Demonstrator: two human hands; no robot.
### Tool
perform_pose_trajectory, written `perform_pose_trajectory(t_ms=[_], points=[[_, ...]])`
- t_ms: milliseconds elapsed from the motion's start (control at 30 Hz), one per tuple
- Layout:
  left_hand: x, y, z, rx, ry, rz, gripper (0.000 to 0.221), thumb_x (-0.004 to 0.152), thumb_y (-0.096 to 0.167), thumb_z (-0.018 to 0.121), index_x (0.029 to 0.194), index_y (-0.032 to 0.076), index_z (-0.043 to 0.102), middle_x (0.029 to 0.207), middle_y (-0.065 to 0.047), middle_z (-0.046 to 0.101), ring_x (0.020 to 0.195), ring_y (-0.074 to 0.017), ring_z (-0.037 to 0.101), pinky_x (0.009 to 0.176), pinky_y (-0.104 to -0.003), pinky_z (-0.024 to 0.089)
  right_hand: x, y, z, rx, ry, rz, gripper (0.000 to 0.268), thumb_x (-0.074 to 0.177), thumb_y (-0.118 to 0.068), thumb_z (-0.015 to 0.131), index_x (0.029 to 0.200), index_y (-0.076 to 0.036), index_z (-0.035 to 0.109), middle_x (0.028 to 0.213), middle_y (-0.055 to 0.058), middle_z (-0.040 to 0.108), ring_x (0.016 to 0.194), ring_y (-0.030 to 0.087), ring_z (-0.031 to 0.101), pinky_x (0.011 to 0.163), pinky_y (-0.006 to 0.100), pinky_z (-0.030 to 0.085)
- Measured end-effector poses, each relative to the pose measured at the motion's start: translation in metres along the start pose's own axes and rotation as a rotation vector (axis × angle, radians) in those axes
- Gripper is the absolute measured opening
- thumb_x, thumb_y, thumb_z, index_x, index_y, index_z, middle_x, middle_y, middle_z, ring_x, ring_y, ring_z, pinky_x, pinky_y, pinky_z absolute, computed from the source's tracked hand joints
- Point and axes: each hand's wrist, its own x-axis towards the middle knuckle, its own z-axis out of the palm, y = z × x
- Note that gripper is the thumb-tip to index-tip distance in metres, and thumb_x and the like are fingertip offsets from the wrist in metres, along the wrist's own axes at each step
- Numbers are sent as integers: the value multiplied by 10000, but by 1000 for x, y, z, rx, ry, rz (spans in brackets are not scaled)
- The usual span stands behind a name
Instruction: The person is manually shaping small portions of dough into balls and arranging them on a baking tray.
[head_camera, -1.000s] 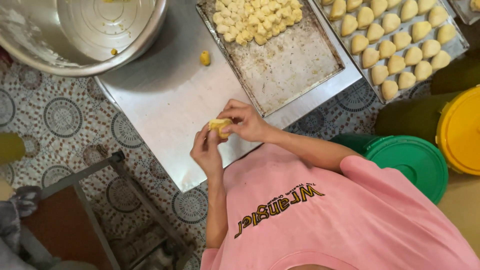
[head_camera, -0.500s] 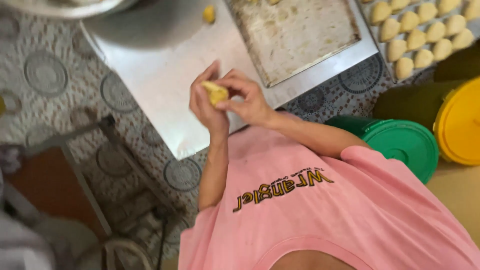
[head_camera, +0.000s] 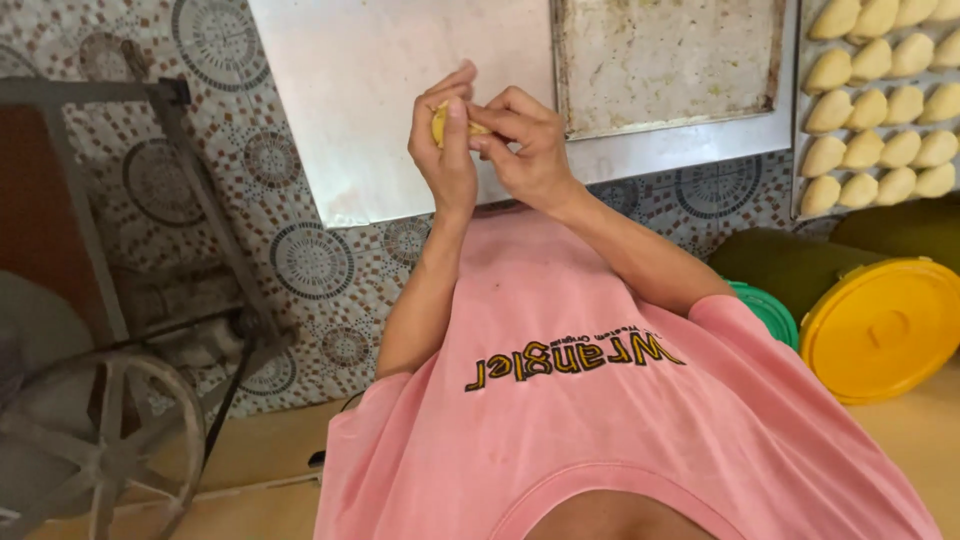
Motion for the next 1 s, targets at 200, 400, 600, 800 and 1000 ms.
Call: perform_pose_trajectory(t_ms=[200,400,600,800,1000], points=[[-10,-1,-6,-433,-26,-292,259,1039,260,617,1103,9,607,1251,-253,671,1218,-363,660,1044,-408,555,2,-1,-11,-53,-152,-191,285,1106,-170,596,1282,40,675,983,150,551,827,265,593,703,362,508],[-13,-22,-18,-144,-351,-3,556,1113,56,616,1606,83,360,1690,-112,348,1608,-366,381,1395,-502,372,-3,7,-32,549,-150,281,394,917,15,817,1284,8,672,938,117,589,819,169,599,714,266,657],[-13,-34,-17,402,-598,7,708,1091,60,632,1660,166,225,1716,-81,325,1607,-285,396,1310,-384,471,10,25,-48,298,-367,176,184,873,-43,885,848,-50,703,882,81,617,800,185,609,761,314,499],[-14,-210,-16,1215,-216,13,642,1096,541,225,1594,227,480,1701,-39,218,1614,-302,124,1250,-709,-96,5,71,-47,-345,-397,-233,500,1119,-424,510,1421,-28,553,1416,215,554,1257,457,568,1084,619,488],[-38,-172,-66,565,-401,-31,900,1134,675,393,1687,278,-197,1777,-32,-189,1703,-301,-46,1361,-643,-50,-28,134,-36,-584,-882,160,883,1069,-239,675,1616,25,34,1653,314,342,1550,477,79,1262,609,53]])
